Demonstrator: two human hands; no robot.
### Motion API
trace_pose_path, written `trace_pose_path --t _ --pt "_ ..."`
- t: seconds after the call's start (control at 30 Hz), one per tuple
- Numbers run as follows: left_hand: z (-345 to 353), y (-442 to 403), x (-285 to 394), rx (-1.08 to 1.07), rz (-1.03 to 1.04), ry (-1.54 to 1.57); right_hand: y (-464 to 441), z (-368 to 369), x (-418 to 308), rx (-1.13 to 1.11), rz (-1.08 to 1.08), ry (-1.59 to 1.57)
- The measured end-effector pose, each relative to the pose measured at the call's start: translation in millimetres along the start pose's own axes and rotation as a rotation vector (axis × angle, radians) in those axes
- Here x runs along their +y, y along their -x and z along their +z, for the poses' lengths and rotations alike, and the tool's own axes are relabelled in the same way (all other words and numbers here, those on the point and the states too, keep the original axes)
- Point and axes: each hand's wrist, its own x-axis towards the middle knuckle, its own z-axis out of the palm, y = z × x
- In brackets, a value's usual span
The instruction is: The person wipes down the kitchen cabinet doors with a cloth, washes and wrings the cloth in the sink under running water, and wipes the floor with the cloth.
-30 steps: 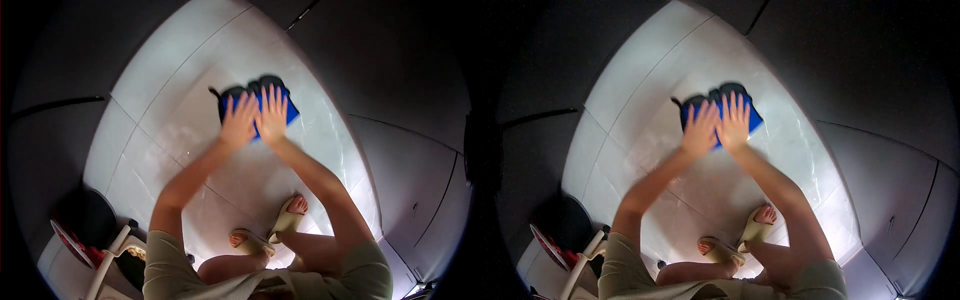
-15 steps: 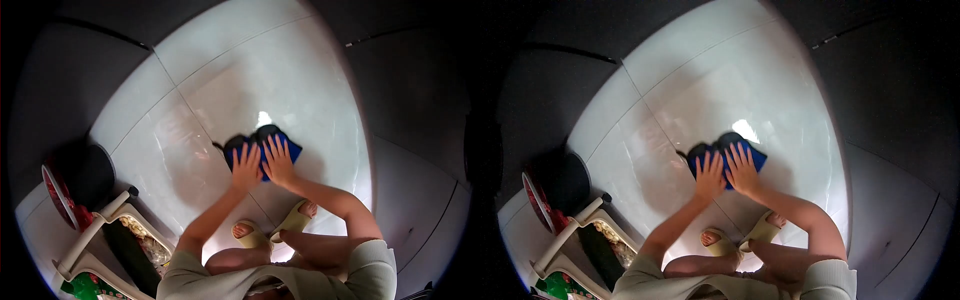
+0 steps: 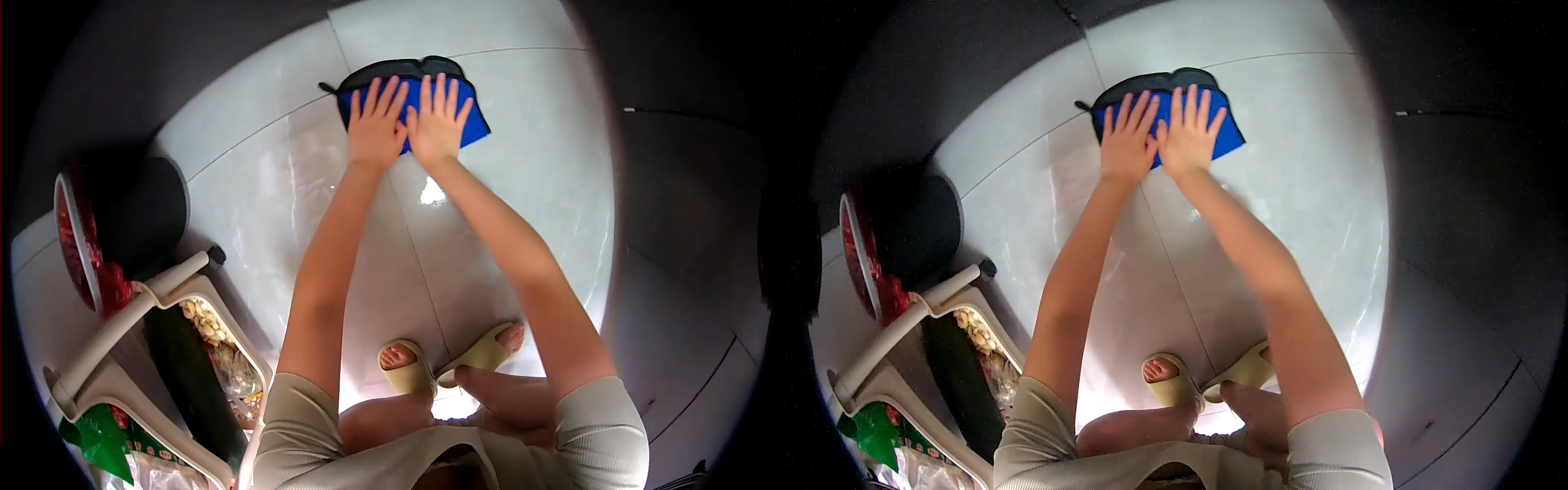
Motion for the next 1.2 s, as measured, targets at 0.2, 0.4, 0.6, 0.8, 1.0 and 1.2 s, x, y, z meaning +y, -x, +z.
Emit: trace_pose_path --t 0.2,0.4,0.6,0.8,1.0,1.2 --pt "-28.7 111.6 19.8 -0.164 -0.197 -0.055 63.9 -26.3 -24.8 -0.202 -0.446 -0.170" --pt "-20.4 233.0 123.6 -0.375 -0.146 0.142 168.0 -87.4 45.8 -0.589 -0.689 -0.144" --pt "-41.5 192.5 56.8 -0.296 -0.020 0.166 141.6 -70.2 6.4 -0.447 -0.540 -0.068" --pt "-63.7 152.5 -75.3 -0.056 -0.307 0.055 61.1 -6.9 -129.0 -0.230 -0.417 -0.101" --pt "-68.3 252.1 -24.0 -0.104 -0.509 -0.007 134.1 -24.9 -133.2 -0.410 -0.772 -0.285" --pt "-52.3 324.9 90.4 -0.288 -0.502 0.121 207.8 -61.7 -51.6 -0.676 -0.982 -0.190"
